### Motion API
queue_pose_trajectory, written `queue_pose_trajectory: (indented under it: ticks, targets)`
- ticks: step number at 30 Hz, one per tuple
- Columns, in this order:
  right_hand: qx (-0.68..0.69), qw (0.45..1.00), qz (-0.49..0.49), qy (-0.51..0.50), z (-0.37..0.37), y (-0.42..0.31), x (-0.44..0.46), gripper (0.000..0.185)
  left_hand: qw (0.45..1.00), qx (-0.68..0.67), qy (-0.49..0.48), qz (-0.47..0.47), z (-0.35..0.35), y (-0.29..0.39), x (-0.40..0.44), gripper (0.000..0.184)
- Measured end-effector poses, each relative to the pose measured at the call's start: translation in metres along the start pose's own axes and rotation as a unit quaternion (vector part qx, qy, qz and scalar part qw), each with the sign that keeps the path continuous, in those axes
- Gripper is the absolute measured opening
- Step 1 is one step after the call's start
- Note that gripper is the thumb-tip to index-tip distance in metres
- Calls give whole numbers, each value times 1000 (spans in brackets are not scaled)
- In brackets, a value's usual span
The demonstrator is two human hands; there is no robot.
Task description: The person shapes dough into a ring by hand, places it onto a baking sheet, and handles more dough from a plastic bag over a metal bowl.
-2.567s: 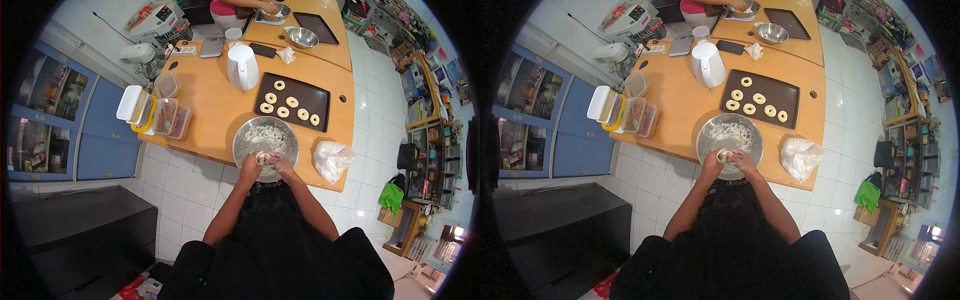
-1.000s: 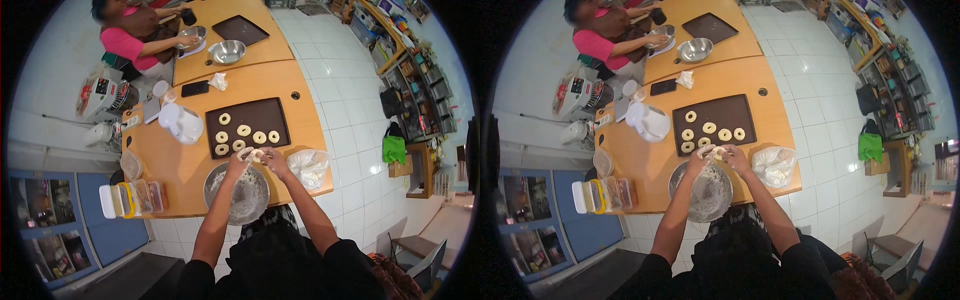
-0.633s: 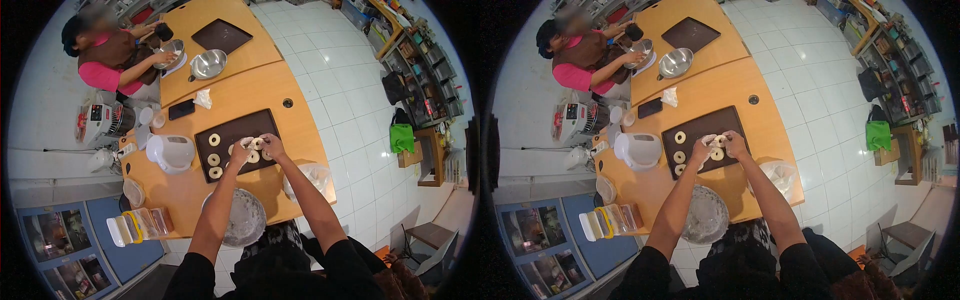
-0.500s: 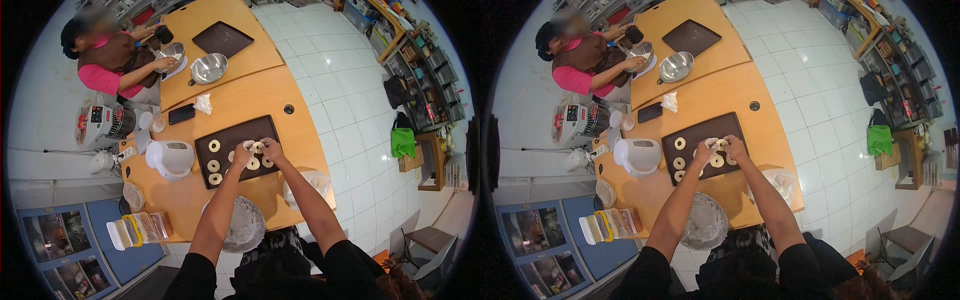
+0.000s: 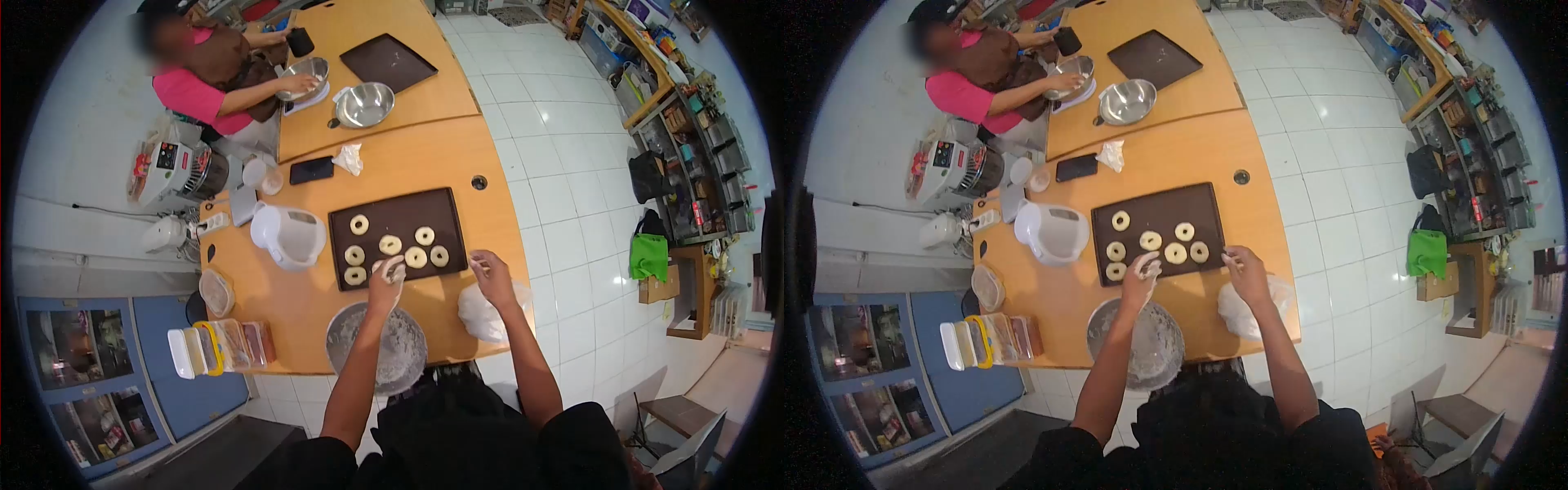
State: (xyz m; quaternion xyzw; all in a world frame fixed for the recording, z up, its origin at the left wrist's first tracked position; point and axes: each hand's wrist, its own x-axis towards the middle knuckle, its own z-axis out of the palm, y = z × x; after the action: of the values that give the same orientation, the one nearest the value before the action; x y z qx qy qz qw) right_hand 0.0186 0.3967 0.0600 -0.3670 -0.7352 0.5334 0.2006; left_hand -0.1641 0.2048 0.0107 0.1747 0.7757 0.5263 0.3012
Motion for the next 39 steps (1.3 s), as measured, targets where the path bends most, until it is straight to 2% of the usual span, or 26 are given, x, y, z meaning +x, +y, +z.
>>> queue_pose_trajectory:
  ticks: [3,5,9,10,12,15,18,21,22,25,26,28,33,36,39]
  targets:
    - [-109,994,-7,-17,-36,25,-51,21,998,-62,18,-10,-26,-5,-80,24]
    - [-193,980,8,-39,-49,39,-77,22,996,-63,39,-54,-37,-24,-118,24]
    - [-350,934,-14,-67,-49,40,-102,28,994,19,93,-57,-44,-100,-174,23]
    - [-355,931,41,-81,-44,38,-102,33,993,26,85,-79,-45,-110,-178,23]
    - [-413,904,50,-95,-41,27,-103,35,989,44,62,-129,-49,-127,-189,24]
    - [-485,864,85,-107,-41,38,-107,41,991,43,41,-124,-49,-87,-179,24]
    - [-544,818,131,-135,-40,44,-109,43,996,59,-2,-61,-55,-79,-155,25]
    - [-619,776,82,-92,-42,39,-120,42,998,46,18,-25,-59,-56,-142,26]
    - [-604,790,75,-69,-43,40,-122,41,999,46,5,-22,-62,-56,-138,27]
    - [-620,779,91,-15,-44,47,-127,30,998,51,-29,-5,-77,-58,-137,28]
    - [-610,789,80,6,-44,47,-125,15,998,54,-37,6,-82,-59,-139,28]
    - [-602,797,50,14,-43,42,-125,9,997,54,-50,25,-94,-71,-144,27]
    - [-580,811,27,70,-40,14,-130,10,997,45,-53,38,-130,-89,-173,28]
    - [-559,823,7,96,-39,-5,-137,10,998,-5,-62,1,-139,-126,-185,29]
    - [-461,880,-28,108,-30,-34,-144,10,995,30,-88,24,-149,-116,-195,29]
